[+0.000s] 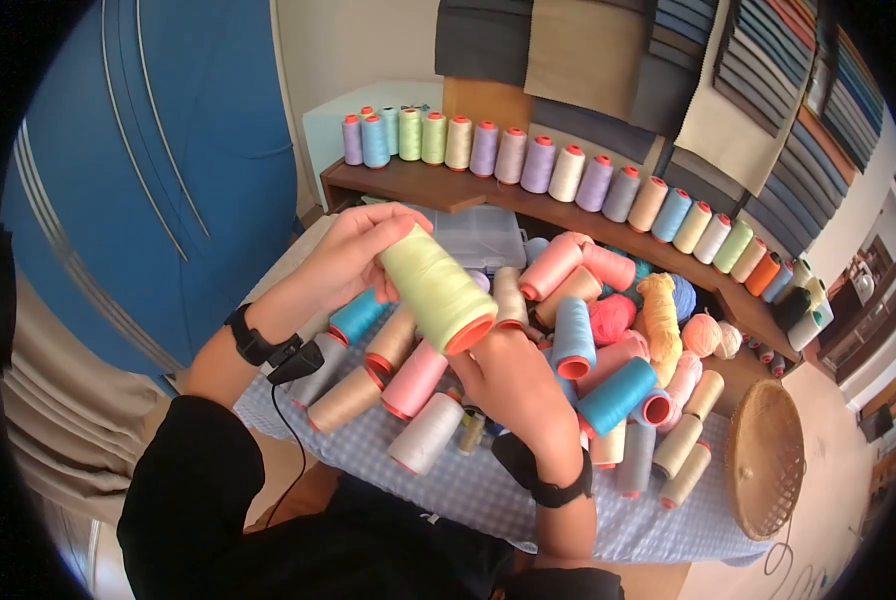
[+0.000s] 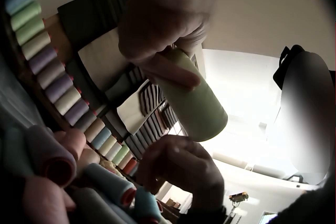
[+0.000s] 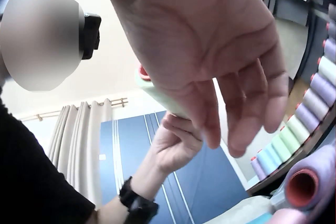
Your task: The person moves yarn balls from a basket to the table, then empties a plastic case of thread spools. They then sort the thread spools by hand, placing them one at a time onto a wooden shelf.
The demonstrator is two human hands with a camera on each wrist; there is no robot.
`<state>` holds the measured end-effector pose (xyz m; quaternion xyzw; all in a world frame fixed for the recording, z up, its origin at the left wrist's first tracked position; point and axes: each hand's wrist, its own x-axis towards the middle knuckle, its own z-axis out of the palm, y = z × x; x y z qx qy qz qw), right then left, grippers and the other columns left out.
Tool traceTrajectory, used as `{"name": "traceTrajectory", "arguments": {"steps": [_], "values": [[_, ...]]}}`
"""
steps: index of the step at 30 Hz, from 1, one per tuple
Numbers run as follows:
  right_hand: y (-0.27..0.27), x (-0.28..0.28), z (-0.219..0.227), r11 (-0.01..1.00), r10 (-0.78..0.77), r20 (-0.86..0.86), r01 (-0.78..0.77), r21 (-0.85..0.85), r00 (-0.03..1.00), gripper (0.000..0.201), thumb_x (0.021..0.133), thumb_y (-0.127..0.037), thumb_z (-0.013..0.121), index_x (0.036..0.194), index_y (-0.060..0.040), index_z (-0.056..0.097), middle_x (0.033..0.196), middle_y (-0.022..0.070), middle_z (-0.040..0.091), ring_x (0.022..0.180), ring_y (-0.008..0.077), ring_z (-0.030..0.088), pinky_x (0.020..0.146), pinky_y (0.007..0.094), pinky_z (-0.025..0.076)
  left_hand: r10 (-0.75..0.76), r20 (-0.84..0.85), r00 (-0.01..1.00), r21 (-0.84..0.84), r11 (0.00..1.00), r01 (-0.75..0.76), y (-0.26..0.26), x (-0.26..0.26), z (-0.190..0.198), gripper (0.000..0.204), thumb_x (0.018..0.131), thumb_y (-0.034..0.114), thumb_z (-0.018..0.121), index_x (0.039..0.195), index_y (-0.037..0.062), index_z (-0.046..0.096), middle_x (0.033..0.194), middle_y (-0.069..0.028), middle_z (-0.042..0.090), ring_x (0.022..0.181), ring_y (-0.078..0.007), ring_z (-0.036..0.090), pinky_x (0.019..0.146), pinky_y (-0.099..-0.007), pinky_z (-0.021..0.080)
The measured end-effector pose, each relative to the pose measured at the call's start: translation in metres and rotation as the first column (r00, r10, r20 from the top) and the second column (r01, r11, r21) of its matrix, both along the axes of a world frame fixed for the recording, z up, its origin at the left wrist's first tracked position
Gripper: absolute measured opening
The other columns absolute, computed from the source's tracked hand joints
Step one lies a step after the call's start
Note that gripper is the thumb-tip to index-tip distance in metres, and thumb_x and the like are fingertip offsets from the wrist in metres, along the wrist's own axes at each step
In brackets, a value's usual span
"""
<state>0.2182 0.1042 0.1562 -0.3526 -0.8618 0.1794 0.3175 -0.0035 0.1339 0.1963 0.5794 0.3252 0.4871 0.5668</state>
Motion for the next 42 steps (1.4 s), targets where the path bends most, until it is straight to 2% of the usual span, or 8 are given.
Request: {"name": "traceTrajectory", "arguments": {"steps": [6,12,16,23,35,37,39,42], "values": [[-0.013,0.028,0.019,0.983,-0.181,0.045,0.181,-0.003,0.983,0.022,0.085,-0.011,0.054,0.104,-0.0015,0.057,0.082,0.0230,0.062,0.075,0.0392,0.060,0.065,0.0448,0.046,0.429,-0.318,0.845,0.380,0.875,-0.301,0.083,-0.033,-0.011,0.034,0.084,0.027,0.066,0.100,-0.0016,0.058,0.076,-0.0089,0.063,0.049,-0.0139,0.060,0.041,-0.0241,0.049],[-0.023,0.060,0.040,0.911,-0.413,0.078,0.412,0.027,0.907,0.022,0.086,-0.006,0.053,0.106,0.0005,0.058,0.075,0.0157,0.063,0.072,0.0212,0.065,0.063,0.0300,0.049,0.778,-0.528,0.342,0.630,0.628,-0.456,0.197,-0.084,-0.023,0.042,0.075,0.029,0.073,0.096,-0.0028,0.057,0.076,-0.0166,0.063,0.055,-0.0245,0.063,0.058,-0.0342,0.051],[-0.027,0.068,0.045,0.889,-0.457,0.039,0.456,0.030,0.888,0.023,0.086,-0.005,0.053,0.108,0.0012,0.058,0.076,0.0128,0.064,0.071,0.0192,0.065,0.063,0.0282,0.049,0.833,-0.531,0.156,0.731,0.543,-0.413,0.263,-0.108,-0.034,0.041,0.072,0.029,0.072,0.098,-0.0011,0.060,0.087,-0.0206,0.065,0.087,-0.0352,0.062,0.073,-0.0423,0.051],[-0.030,0.060,0.059,0.848,-0.522,0.081,0.527,-0.055,0.849,0.028,0.085,-0.005,0.054,0.112,0.0005,0.057,0.081,0.0118,0.066,0.072,0.0200,0.065,0.061,0.0288,0.049,0.881,-0.470,-0.052,0.881,0.463,-0.099,0.307,-0.113,-0.030,0.037,0.069,0.021,0.074,0.092,-0.0051,0.061,0.093,-0.0263,0.059,0.089,-0.0406,0.060,0.076,-0.0436,0.050],[-0.012,0.065,0.040,0.816,-0.577,-0.032,0.575,-0.057,0.816,0.037,0.081,-0.009,0.061,0.116,0.0006,0.054,0.078,0.0127,0.064,0.071,0.0236,0.065,0.065,0.0319,0.049,0.893,-0.436,0.111,0.897,0.441,-0.019,0.267,-0.067,-0.044,0.044,0.075,0.018,0.065,0.113,0.0000,0.055,0.102,-0.0204,0.058,0.095,-0.0348,0.057,0.079,-0.0435,0.049],[-0.014,0.063,0.042,0.833,-0.552,-0.015,0.551,-0.055,0.834,0.034,0.081,-0.009,0.061,0.113,0.0017,0.056,0.078,0.0133,0.064,0.071,0.0238,0.065,0.065,0.0315,0.048,0.555,-0.741,0.377,0.664,0.687,0.294,0.212,-0.022,-0.046,0.043,0.075,0.013,0.060,0.116,0.0028,0.055,0.109,-0.0164,0.059,0.091,-0.0332,0.060,0.079,-0.0413,0.049],[-0.016,0.062,0.042,0.838,-0.544,0.002,0.544,-0.052,0.839,0.034,0.081,-0.009,0.061,0.112,0.0019,0.056,0.078,0.0140,0.064,0.071,0.0241,0.065,0.065,0.0315,0.048,0.150,-0.939,0.309,0.289,0.832,0.474,0.162,0.008,-0.058,0.042,0.076,0.016,0.057,0.117,0.0046,0.056,0.101,-0.0141,0.064,0.079,-0.0243,0.065,0.075,-0.0346,0.051],[-0.018,0.059,0.041,0.854,-0.520,-0.038,0.519,-0.041,0.853,0.033,0.081,-0.010,0.061,0.112,0.0010,0.057,0.078,0.0152,0.064,0.070,0.0245,0.065,0.064,0.0325,0.048,-0.072,-0.959,0.273,-0.013,0.977,0.212,0.122,0.044,-0.065,0.060,0.079,0.051,0.061,0.112,0.0012,0.057,0.070,-0.0163,0.062,0.049,-0.0224,0.060,0.046,-0.0310,0.050]]}}
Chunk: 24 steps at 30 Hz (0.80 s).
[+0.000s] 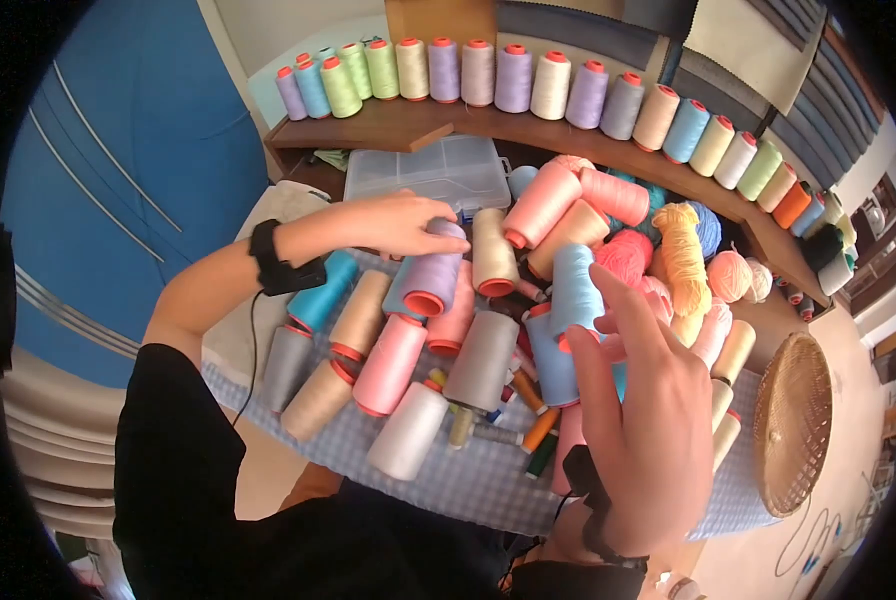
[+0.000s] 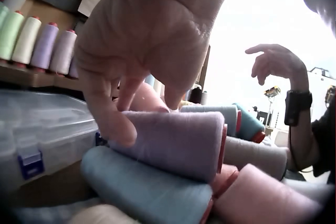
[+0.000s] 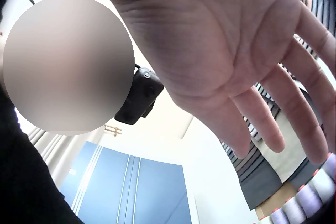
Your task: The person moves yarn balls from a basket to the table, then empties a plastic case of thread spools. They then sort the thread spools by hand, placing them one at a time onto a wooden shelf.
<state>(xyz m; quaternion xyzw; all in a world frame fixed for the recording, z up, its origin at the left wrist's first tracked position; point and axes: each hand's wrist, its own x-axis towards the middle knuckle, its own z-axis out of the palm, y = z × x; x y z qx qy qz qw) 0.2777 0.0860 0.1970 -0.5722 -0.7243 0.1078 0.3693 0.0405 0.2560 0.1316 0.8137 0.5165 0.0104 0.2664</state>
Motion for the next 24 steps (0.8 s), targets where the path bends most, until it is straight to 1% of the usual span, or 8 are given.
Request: {"name": "traceTrajectory", "arguments": {"steps": [4,7,9,13,15,17,19,24], "values": [[-0.006,0.003,0.003,0.999,0.031,0.075,-0.029,-0.023,0.997,0.033,0.084,-0.008,0.058,0.115,0.0005,0.055,0.079,0.0131,0.065,0.072,0.0214,0.065,0.065,0.0304,0.049,0.054,-0.110,0.993,-0.093,0.994,-0.064,0.011,0.010,-0.013,0.064,0.074,0.052,0.066,0.111,-0.0003,0.057,0.070,-0.0150,0.061,0.050,-0.0202,0.059,0.044,-0.0297,0.049],[-0.012,0.009,0.007,0.998,0.037,0.089,-0.033,-0.047,0.995,0.032,0.086,-0.006,0.055,0.117,0.0011,0.054,0.081,0.0107,0.065,0.075,0.0175,0.065,0.067,0.0275,0.050,0.107,-0.018,0.994,-0.088,0.990,-0.108,0.009,0.008,-0.007,0.066,0.070,0.052,0.070,0.107,-0.0008,0.058,0.075,-0.0127,0.061,0.053,-0.0169,0.058,0.043,-0.0278,0.048],[-0.013,0.013,0.005,0.997,0.075,-0.014,-0.075,0.026,0.997,0.032,0.086,-0.006,0.055,0.118,0.0007,0.054,0.080,0.0104,0.065,0.074,0.0174,0.065,0.067,0.0271,0.050,0.152,0.086,0.985,-0.263,0.957,-0.125,0.000,0.003,0.009,0.059,0.070,0.048,0.071,0.105,0.0017,0.060,0.083,-0.0096,0.062,0.061,-0.0138,0.058,0.045,-0.0259,0.048],[-0.013,0.017,0.007,0.995,0.092,-0.014,-0.091,0.039,0.996,0.032,0.086,-0.005,0.054,0.117,0.0010,0.054,0.079,0.0101,0.065,0.073,0.0171,0.065,0.065,0.0270,0.050,0.125,0.211,0.970,-0.238,0.969,-0.073,-0.003,-0.019,0.046,0.056,0.072,0.050,0.068,0.104,0.0043,0.061,0.085,-0.0049,0.061,0.068,-0.0114,0.056,0.047,-0.0230,0.046],[-0.013,0.018,0.006,0.998,0.048,-0.007,-0.047,0.047,0.999,0.032,0.082,-0.008,0.059,0.113,-0.0002,0.056,0.073,0.0139,0.065,0.070,0.0236,0.066,0.064,0.0311,0.047,0.294,0.424,0.857,-0.084,0.955,-0.286,-0.005,-0.026,0.065,0.057,0.071,0.055,0.067,0.097,0.0048,0.065,0.084,-0.0022,0.061,0.067,-0.0102,0.053,0.048,-0.0232,0.043],[-0.015,0.017,0.006,0.998,0.043,-0.049,-0.041,0.038,0.998,0.032,0.082,-0.009,0.060,0.113,-0.0002,0.056,0.073,0.0140,0.065,0.069,0.0241,0.065,0.064,0.0320,0.047,0.319,0.493,0.810,-0.038,0.937,-0.347,0.001,-0.035,0.077,0.054,0.072,0.057,0.065,0.098,0.0095,0.066,0.085,0.0004,0.061,0.069,-0.0077,0.051,0.048,-0.0204,0.038],[-0.015,0.017,0.006,0.999,0.040,-0.087,-0.038,0.033,0.995,0.032,0.082,-0.009,0.060,0.113,-0.0003,0.056,0.072,0.0142,0.065,0.068,0.0247,0.065,0.063,0.0328,0.047,0.316,0.478,0.820,-0.050,0.941,-0.334,0.003,-0.040,0.086,0.052,0.076,0.057,0.062,0.097,0.0095,0.061,0.084,0.0006,0.058,0.069,-0.0092,0.051,0.050,-0.0215,0.038],[-0.009,0.014,0.010,0.999,0.018,-0.112,-0.022,-0.030,0.994,0.044,0.081,-0.014,0.065,0.121,-0.0017,0.051,0.087,0.0190,0.063,0.073,0.0305,0.064,0.065,0.0374,0.048,0.285,0.713,0.641,-0.064,0.936,-0.345,-0.012,-0.023,0.093,0.053,0.076,0.058,0.063,0.095,0.0084,0.063,0.082,-0.0003,0.061,0.060,-0.0067,0.052,0.050,-0.0201,0.034]]}}
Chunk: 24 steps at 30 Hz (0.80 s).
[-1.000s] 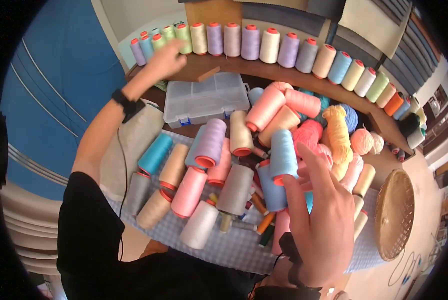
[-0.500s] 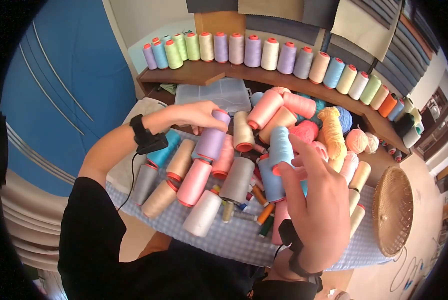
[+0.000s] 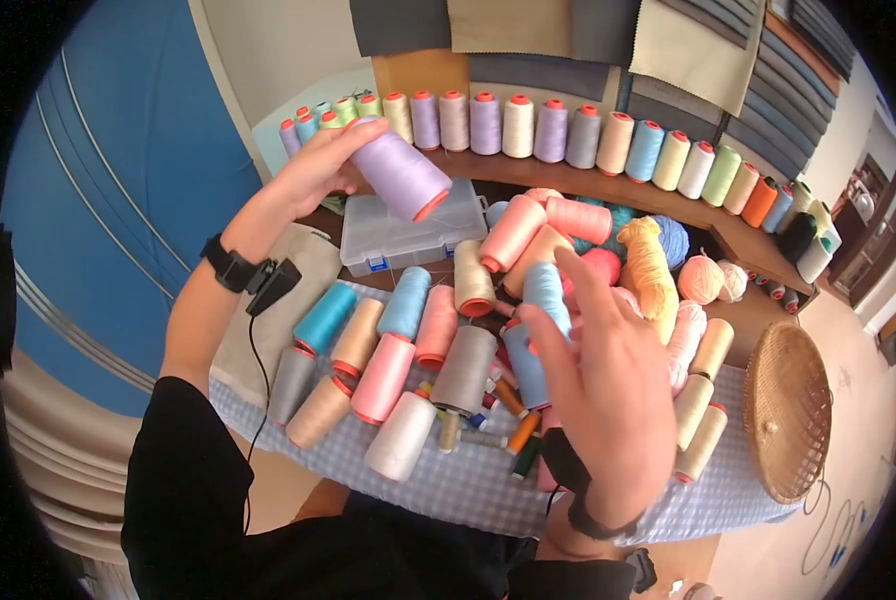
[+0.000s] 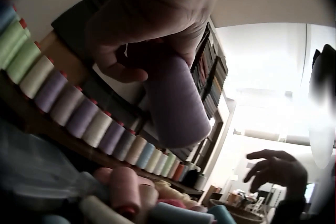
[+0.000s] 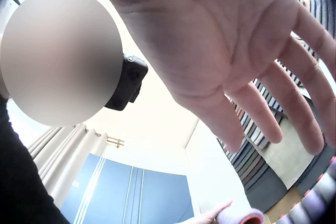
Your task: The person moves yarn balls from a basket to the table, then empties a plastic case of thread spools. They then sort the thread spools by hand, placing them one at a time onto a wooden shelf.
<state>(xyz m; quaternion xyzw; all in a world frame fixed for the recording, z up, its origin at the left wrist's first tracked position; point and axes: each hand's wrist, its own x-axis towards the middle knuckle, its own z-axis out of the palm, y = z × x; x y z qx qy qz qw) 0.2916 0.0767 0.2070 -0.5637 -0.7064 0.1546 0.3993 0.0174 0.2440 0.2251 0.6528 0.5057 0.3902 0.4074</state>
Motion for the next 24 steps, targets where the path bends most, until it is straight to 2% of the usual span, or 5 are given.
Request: {"name": "traceTrajectory", "arguments": {"steps": [13,17,19,22,24], "values": [[0.016,-0.020,0.003,0.953,0.291,-0.615,-0.164,0.256,0.733,0.049,0.076,-0.005,0.065,0.120,-0.0001,0.043,0.107,0.0153,0.056,0.092,0.0195,0.061,0.077,0.0290,0.051,-0.531,0.552,0.643,-0.030,0.759,0.651,-0.073,0.070,-0.014,0.040,0.092,0.043,0.050,0.099,0.0040,0.056,0.077,-0.0061,0.061,0.061,-0.0130,0.058,0.053,-0.0264,0.050],[0.018,-0.012,0.004,0.913,0.227,-0.597,0.046,0.406,0.769,0.047,0.074,-0.005,0.065,0.117,-0.0019,0.046,0.104,0.0150,0.057,0.088,0.0211,0.062,0.075,0.0314,0.051,-0.447,-0.120,0.886,0.192,0.865,0.463,-0.110,0.076,-0.012,0.026,0.094,0.021,0.050,0.105,0.0015,0.063,0.066,-0.0029,0.063,0.047,-0.0112,0.051,0.047,-0.0234,0.042],[0.024,0.000,-0.003,0.860,0.043,-0.155,0.043,0.509,0.987,0.048,0.069,-0.005,0.065,0.115,-0.0018,0.048,0.099,0.0144,0.057,0.081,0.0262,0.061,0.071,0.0341,0.049,-0.389,-0.124,0.913,0.370,0.835,0.406,-0.116,0.076,-0.012,0.018,0.091,0.010,0.052,0.093,0.0003,0.066,0.062,-0.0036,0.063,0.049,-0.0111,0.052,0.049,-0.0223,0.041],[0.010,0.003,0.005,0.913,0.182,0.012,-0.173,0.370,0.983,0.050,0.064,-0.003,0.064,0.112,-0.0014,0.050,0.092,0.0143,0.054,0.082,0.0292,0.057,0.072,0.0347,0.046,-0.166,-0.368,0.915,0.773,0.493,0.400,-0.118,0.064,0.008,0.011,0.087,0.007,0.055,0.085,0.0000,0.063,0.065,-0.0075,0.060,0.051,-0.0143,0.054,0.050,-0.0246,0.041],[0.009,0.007,0.008,0.853,0.496,0.065,-0.500,0.152,0.866,0.053,0.063,0.001,0.065,0.114,-0.0018,0.050,0.098,0.0119,0.055,0.093,0.0239,0.056,0.078,0.0317,0.046,-0.140,-0.388,0.911,0.744,0.537,0.399,-0.110,0.056,0.021,0.010,0.086,0.008,0.057,0.085,0.0001,0.063,0.064,-0.0084,0.060,0.051,-0.0172,0.055,0.050,-0.0257,0.043]]}}
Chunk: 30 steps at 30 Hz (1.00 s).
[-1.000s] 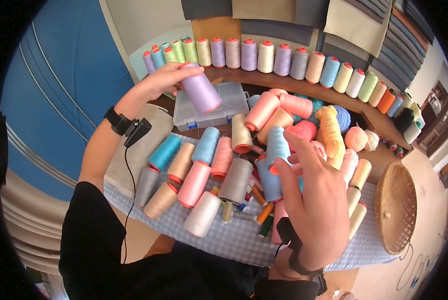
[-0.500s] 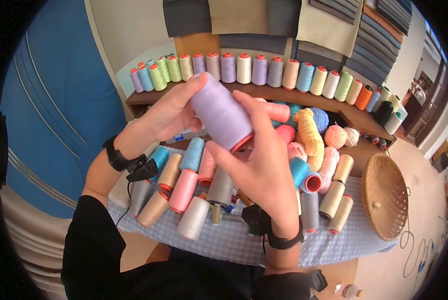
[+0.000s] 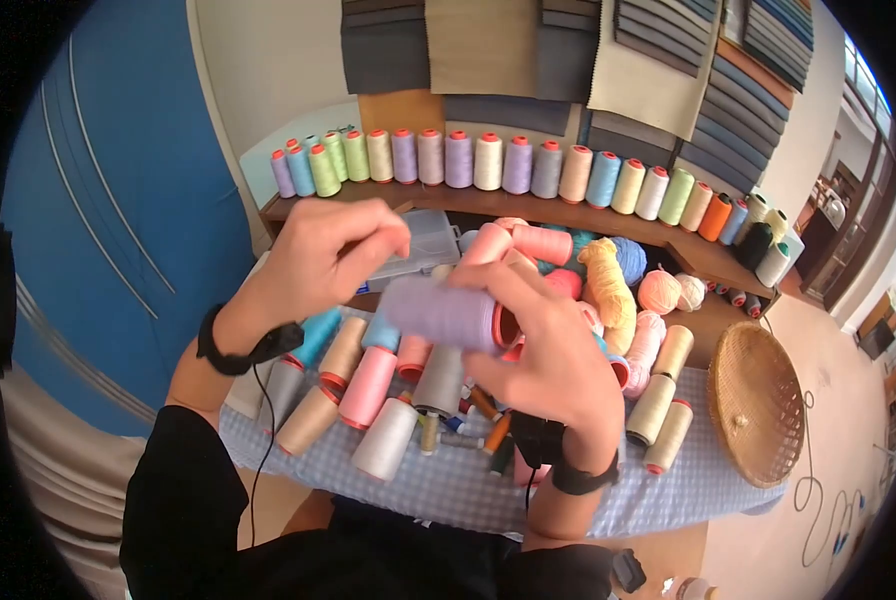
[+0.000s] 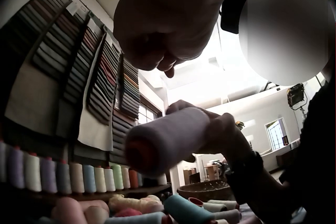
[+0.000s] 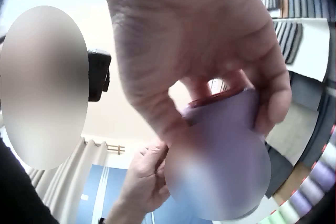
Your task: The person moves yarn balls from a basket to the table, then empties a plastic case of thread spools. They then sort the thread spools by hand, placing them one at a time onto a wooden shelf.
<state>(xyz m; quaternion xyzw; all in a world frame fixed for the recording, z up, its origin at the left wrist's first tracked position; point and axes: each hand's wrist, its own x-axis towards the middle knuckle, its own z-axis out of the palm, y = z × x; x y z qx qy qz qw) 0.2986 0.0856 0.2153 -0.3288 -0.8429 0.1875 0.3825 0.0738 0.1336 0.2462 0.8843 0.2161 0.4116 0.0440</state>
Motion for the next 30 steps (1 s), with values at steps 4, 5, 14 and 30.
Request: {"name": "traceTrajectory", "arguments": {"steps": [4,5,14,30], "values": [[-0.011,-0.005,-0.005,0.850,0.328,-0.584,-0.502,-0.160,0.743,0.058,0.066,0.007,0.067,0.120,0.0004,0.047,0.120,0.0073,0.046,0.110,0.0170,0.049,0.091,0.0323,0.044,-0.129,0.083,0.988,-0.106,0.985,0.137,0.022,0.001,-0.041,0.011,0.085,0.010,0.057,0.088,0.0005,0.062,0.063,-0.0105,0.059,0.052,-0.0197,0.057,0.049,-0.0283,0.043],[-0.014,-0.007,-0.003,0.851,0.334,-0.579,-0.503,-0.155,0.744,0.058,0.066,0.007,0.067,0.120,0.0004,0.047,0.120,0.0073,0.046,0.110,0.0170,0.049,0.091,0.0323,0.044,-0.168,0.101,0.981,-0.118,0.977,0.180,0.018,0.003,-0.050,0.010,0.085,0.009,0.057,0.088,0.0007,0.062,0.064,-0.0108,0.060,0.052,-0.0199,0.057,0.049,-0.0287,0.044],[-0.018,-0.004,0.008,0.997,0.061,-0.142,-0.066,-0.031,0.988,0.050,0.057,-0.006,0.071,0.104,-0.0022,0.057,0.098,0.0144,0.060,0.086,0.0273,0.060,0.075,0.0328,0.047,-0.055,0.008,0.998,-0.199,0.978,0.055,-0.011,-0.008,-0.023,0.010,0.086,0.007,0.056,0.080,0.0008,0.061,0.066,-0.0060,0.062,0.056,-0.0137,0.059,0.051,-0.0258,0.044],[0.003,-0.018,-0.019,0.943,-0.302,0.039,0.293,0.155,0.952,0.050,0.070,-0.008,0.071,0.114,-0.0023,0.049,0.097,0.0175,0.058,0.078,0.0283,0.062,0.067,0.0331,0.048,0.234,0.247,0.941,-0.790,0.611,0.055,0.101,-0.049,-0.062,0.043,0.084,0.024,0.065,0.117,0.0055,0.045,0.095,-0.0101,0.058,0.074,-0.0159,0.063,0.057,-0.0270,0.054]]}}
